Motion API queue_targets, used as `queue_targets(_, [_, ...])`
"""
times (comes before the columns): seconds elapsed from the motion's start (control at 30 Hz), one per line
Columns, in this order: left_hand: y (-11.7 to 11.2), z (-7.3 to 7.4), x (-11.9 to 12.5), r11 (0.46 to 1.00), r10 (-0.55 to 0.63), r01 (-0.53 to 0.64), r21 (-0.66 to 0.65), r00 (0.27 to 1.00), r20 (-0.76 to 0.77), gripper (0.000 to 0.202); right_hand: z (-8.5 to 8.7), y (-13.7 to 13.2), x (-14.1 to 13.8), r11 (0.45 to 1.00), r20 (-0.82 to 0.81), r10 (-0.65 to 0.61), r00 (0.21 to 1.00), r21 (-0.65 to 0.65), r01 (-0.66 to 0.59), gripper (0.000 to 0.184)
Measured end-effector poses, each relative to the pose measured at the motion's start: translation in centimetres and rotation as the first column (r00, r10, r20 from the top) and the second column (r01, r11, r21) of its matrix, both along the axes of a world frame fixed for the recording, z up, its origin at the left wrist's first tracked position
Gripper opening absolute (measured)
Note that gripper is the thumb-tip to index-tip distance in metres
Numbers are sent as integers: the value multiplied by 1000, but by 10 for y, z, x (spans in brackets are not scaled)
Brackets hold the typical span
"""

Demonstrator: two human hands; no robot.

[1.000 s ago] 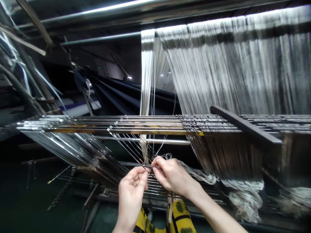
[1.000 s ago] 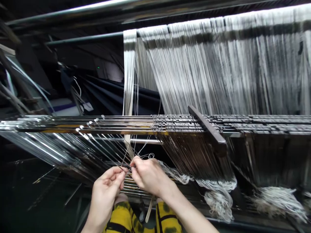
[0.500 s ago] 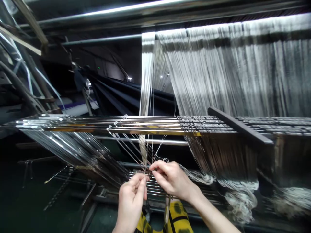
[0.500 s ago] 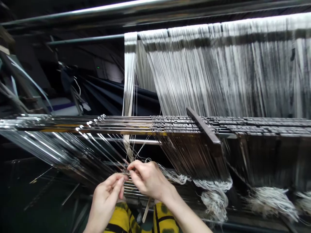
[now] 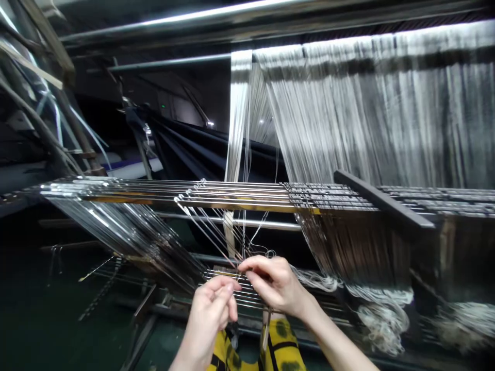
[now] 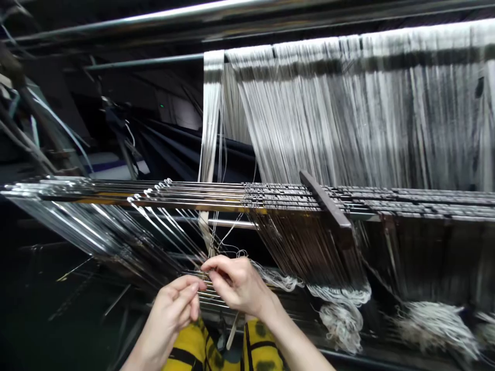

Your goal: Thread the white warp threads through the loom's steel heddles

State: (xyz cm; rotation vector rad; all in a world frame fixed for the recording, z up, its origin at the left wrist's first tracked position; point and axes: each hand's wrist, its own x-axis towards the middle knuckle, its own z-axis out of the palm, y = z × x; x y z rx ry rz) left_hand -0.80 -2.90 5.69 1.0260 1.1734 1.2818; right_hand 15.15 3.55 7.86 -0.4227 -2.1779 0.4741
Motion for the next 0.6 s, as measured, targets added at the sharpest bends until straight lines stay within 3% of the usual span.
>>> queue_targets(0.1, [-5, 5, 15, 962, 213, -143, 232, 926, -312, 22, 9, 0, -3, 999, 132, -18, 991, -25, 22, 13])
queue_targets(0.23, [-11, 7, 23, 832, 432, -91, 547, 724, -537, 20, 27, -7, -5, 991, 296, -70, 953, -86, 100, 8])
queue_targets(0.27, [-12, 5, 22, 824, 430, -49, 565, 704, -566, 20, 30, -9, -4, 989, 307, -75, 949, -101, 110, 8])
queue_targets(0.33, [-12, -1, 15, 875, 308, 45, 483, 718, -625, 23, 30, -16, 1, 984, 293, -71, 953, -134, 114, 11])
queue_targets(0.43, [-9, -8, 3, 940, 114, 120, 319, 771, -627, 28, 25, -25, 10, 976, 114, -95, 989, -183, 114, 20])
queue_targets(0.53, [-1, -8, -1, 928, 134, 123, 352, 771, -623, 28, 26, -31, 15, 968, -156, -146, 977, -224, 109, 21])
queue_targets(0.6, [6, -5, 0, 910, 177, 125, 396, 746, -642, 27, 33, -38, 19, 967, -220, -142, 965, -239, 88, 21])
